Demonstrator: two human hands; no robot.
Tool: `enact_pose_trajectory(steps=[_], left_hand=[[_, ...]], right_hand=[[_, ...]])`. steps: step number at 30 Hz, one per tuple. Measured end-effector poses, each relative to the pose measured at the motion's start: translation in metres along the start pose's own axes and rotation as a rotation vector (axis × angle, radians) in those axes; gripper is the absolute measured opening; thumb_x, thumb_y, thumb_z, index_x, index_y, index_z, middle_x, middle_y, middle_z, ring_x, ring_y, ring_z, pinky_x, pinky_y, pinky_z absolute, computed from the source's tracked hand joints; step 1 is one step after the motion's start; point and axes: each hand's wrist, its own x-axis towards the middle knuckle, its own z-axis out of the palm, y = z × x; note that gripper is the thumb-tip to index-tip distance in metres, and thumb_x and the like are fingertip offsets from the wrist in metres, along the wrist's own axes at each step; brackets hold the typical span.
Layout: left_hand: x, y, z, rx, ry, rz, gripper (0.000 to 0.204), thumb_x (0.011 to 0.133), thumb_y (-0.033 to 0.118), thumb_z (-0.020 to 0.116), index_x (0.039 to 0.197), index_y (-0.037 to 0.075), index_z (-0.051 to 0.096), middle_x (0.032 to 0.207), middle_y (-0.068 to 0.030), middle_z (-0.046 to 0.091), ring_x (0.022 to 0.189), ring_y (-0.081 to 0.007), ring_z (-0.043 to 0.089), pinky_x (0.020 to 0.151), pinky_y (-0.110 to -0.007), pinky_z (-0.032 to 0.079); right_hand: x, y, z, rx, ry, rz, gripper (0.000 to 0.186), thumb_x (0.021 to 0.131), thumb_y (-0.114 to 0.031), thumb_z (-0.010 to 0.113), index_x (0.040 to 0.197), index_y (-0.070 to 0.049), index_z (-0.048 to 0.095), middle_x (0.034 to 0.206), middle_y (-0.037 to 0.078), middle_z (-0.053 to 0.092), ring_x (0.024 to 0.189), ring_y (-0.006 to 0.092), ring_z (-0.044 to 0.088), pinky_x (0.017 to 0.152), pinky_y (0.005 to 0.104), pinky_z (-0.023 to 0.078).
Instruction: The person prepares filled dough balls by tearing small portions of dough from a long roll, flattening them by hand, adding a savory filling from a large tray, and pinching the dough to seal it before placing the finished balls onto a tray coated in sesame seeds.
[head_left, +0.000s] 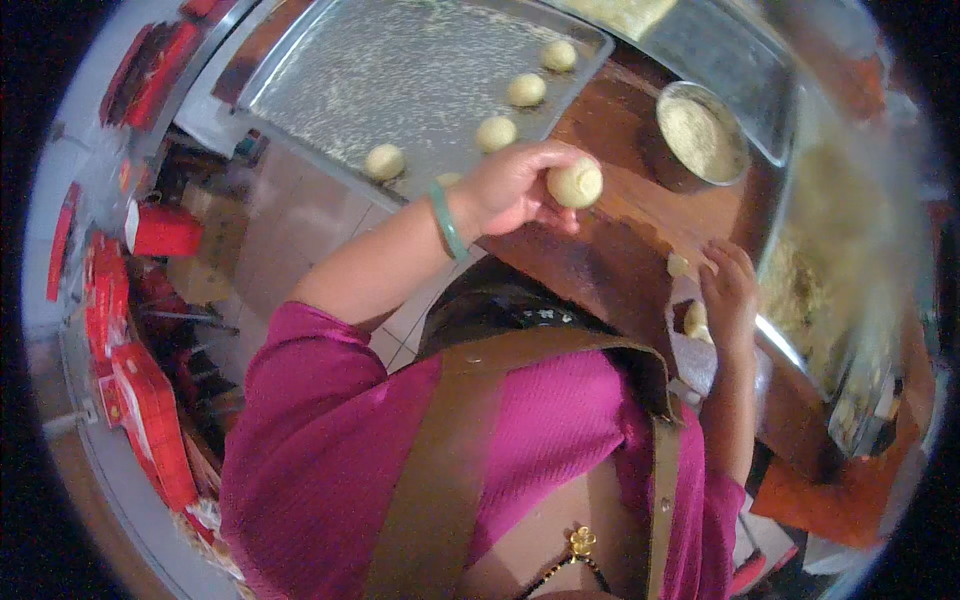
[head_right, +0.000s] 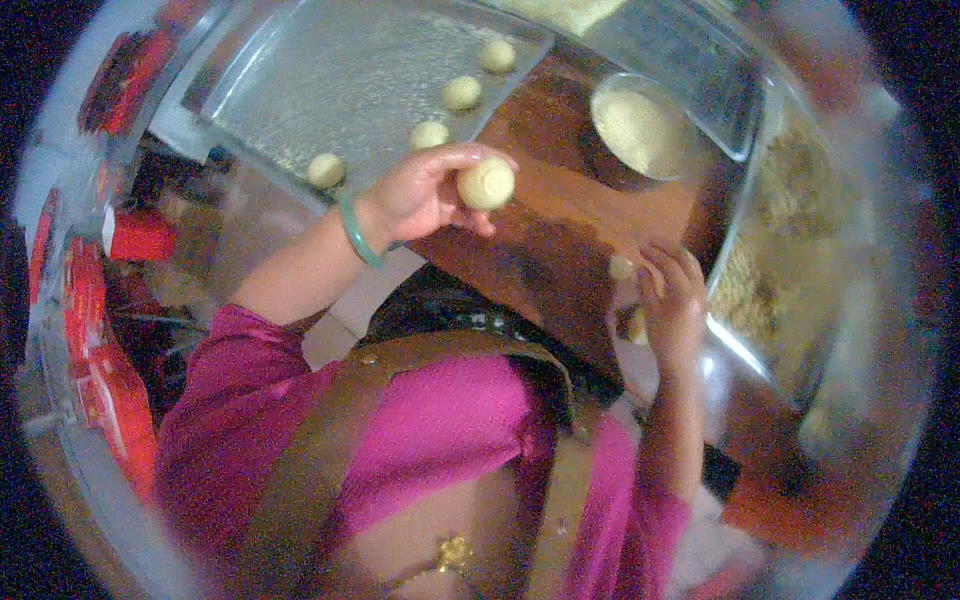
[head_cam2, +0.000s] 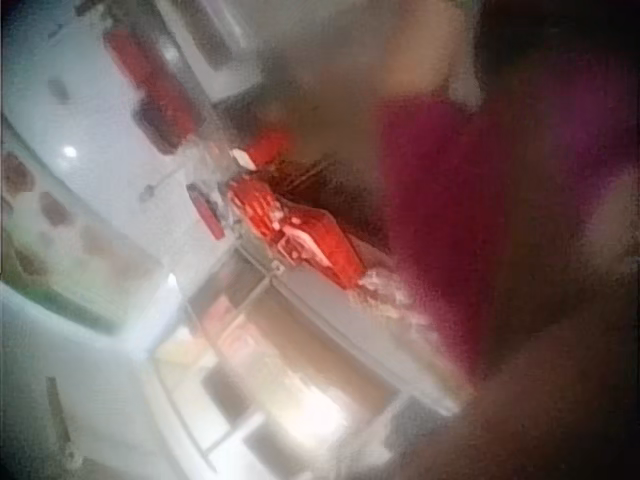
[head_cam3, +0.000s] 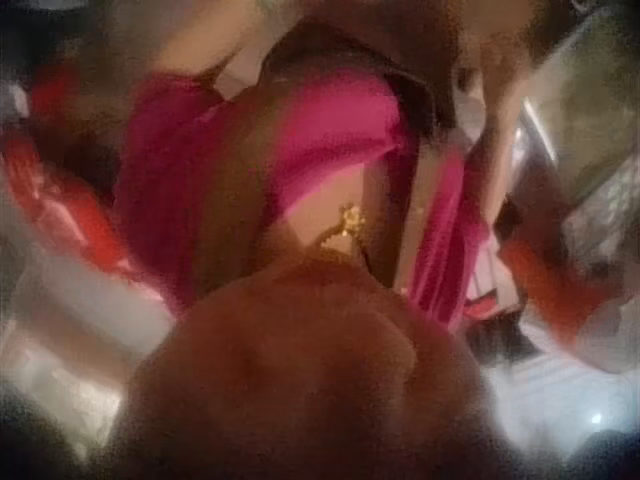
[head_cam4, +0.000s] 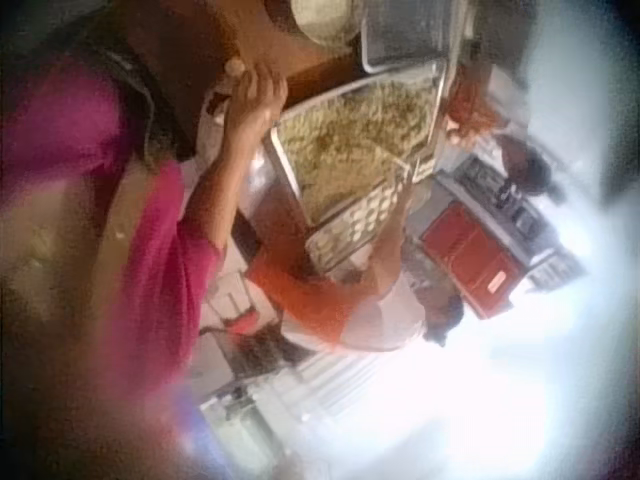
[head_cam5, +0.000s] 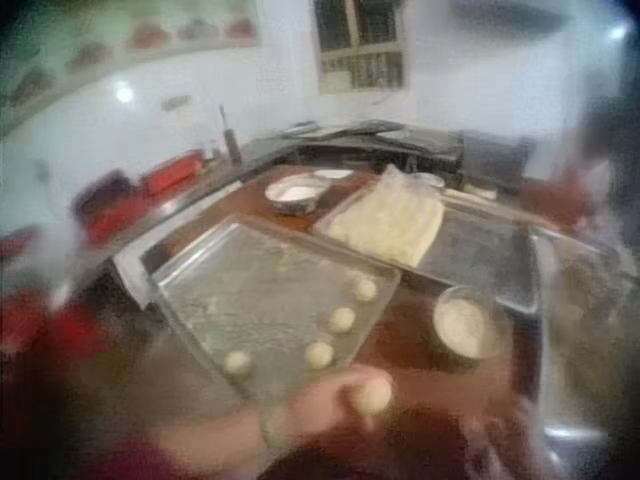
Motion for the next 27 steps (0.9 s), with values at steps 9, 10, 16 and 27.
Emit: enact_pose_trajectory(steps=[9,10,16,27], left_hand=[[-0.042,0.068,-0.087,1.856,0.784,0.199,0.04,0.076,0.024,0.061,0.113,0.013,0.054,0.108,-0.0149,0.051,0.097,-0.0289,0.053,0.082,-0.038,0.044],[-0.039,0.063,-0.094,1.909,0.788,0.09,0.041,0.075,0.024,0.061,0.114,0.013,0.053,0.109,-0.016,0.05,0.099,-0.0303,0.052,0.084,-0.039,0.042],[-0.025,0.056,-0.075,2.026,0.839,0.057,0.047,0.076,0.02,0.06,0.119,0.004,0.047,0.122,-0.0185,0.042,0.111,-0.0354,0.042,0.094,-0.039,0.036],[0.056,-0.046,0.09,1.248,-0.191,0.341,0.037,0.078,0.011,0.058,0.113,0.004,0.05,0.113,-0.0116,0.05,0.109,-0.0237,0.046,0.094,-0.034,0.038]], right_hand=[[-0.043,0.029,-0.027,-0.025,-0.047,0.091,0.02,0.071,0.003,0.06,0.091,0.001,0.06,0.096,0.014,0.06,0.092,0.0256,0.057,0.081,0.0338,0.044],[-0.047,0.029,-0.027,-0.024,-0.036,0.11,0.021,0.071,0.002,0.061,0.092,0.001,0.06,0.096,0.014,0.06,0.093,0.0254,0.057,0.082,0.034,0.044],[-0.065,0.015,-0.039,-0.147,-0.166,0.169,0.041,0.067,-0.005,0.067,0.107,-0.003,0.056,0.111,0.015,0.054,0.106,0.029,0.05,0.091,0.035,0.039],[-0.076,0.039,-0.031,0.218,-0.116,0.271,0.033,0.065,-0.006,0.07,0.096,-0.005,0.057,0.095,0.01,0.056,0.087,0.0263,0.056,0.074,0.0319,0.047]])
